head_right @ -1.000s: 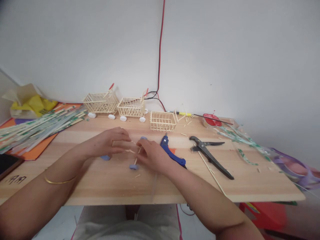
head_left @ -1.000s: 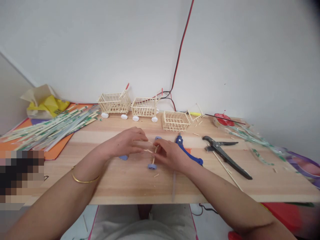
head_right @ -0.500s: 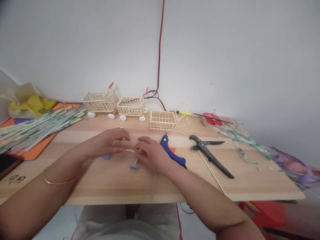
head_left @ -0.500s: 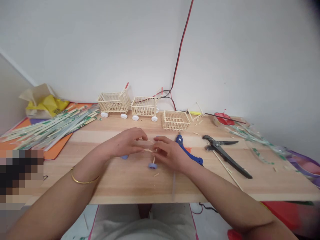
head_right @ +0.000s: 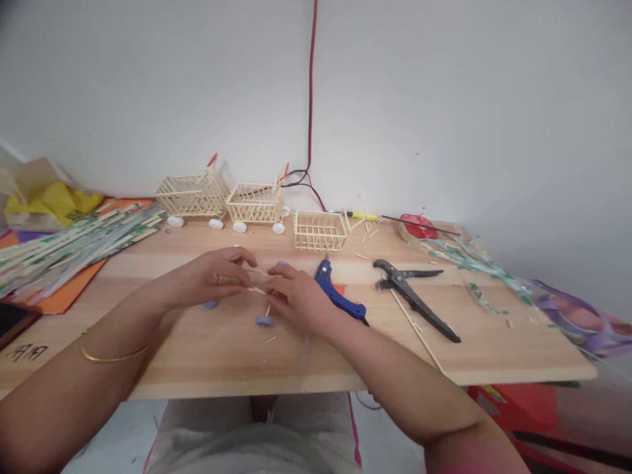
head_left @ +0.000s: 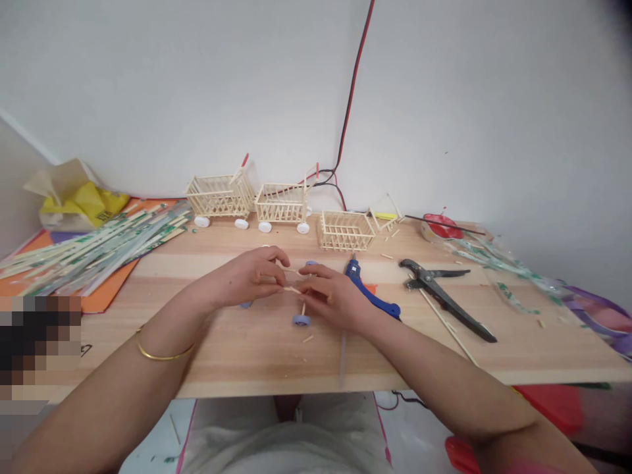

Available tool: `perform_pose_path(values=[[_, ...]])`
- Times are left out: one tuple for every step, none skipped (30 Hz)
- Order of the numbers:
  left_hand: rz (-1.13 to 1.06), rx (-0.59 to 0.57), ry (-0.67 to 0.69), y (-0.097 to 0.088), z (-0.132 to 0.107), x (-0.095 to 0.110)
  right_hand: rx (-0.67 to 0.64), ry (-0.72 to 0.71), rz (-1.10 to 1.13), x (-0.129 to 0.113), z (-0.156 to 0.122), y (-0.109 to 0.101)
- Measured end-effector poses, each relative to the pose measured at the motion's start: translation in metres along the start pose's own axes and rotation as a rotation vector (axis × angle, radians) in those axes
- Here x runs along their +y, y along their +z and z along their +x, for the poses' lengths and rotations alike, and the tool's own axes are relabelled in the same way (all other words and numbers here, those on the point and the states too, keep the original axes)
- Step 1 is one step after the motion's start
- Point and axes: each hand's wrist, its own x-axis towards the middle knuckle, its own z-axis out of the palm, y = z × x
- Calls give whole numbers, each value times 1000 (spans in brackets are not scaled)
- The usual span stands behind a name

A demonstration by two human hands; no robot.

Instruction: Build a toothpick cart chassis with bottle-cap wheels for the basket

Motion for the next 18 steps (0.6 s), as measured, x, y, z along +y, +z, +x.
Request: perform_pose_path(values=[[-2,2,-1,0,0,1,0,1,3,0,0,0],[-4,3,-4,-1,1,1,-3,2,5,0,0,-1],[-7,5,-8,-1,1,2,-7,3,8,-1,0,-1],[-10,4,-13,-1,1,3,-9,5,10,-1,1,-2],[-12,4,-20,-1,2,4,-12,6,13,-2,1,-2],[-11,4,-24,-1,2,4,-13,7,16,-2,1,-2],[-9,5,-26,-1,2,5,-16,9,18,-2,1,-3],[-4,7,-26,-1,2,5,-20,10,19,-2,1,-3],[-1,8,-24,-1,2,5,-20,10,18,-2,1,-3],[2,11,-20,0,2,5,-20,9,16,-2,1,-3],[2,15,-16,0,2,5,-19,8,14,-2,1,-3],[1,16,-13,0,2,6,-17,6,12,-2,1,-3],[-1,16,-13,0,2,6,-16,4,12,-2,1,-3],[-2,15,-15,-1,3,6,-15,3,13,-2,2,-3],[-2,15,-17,-1,3,7,-15,2,16,-2,2,-3],[0,15,-19,-1,3,7,-16,0,20,-2,2,-3],[3,16,-17,-1,3,7,-15,-1,23,-2,2,-2],[7,17,-15,-1,3,7,-15,-3,24,-2,2,-2]])
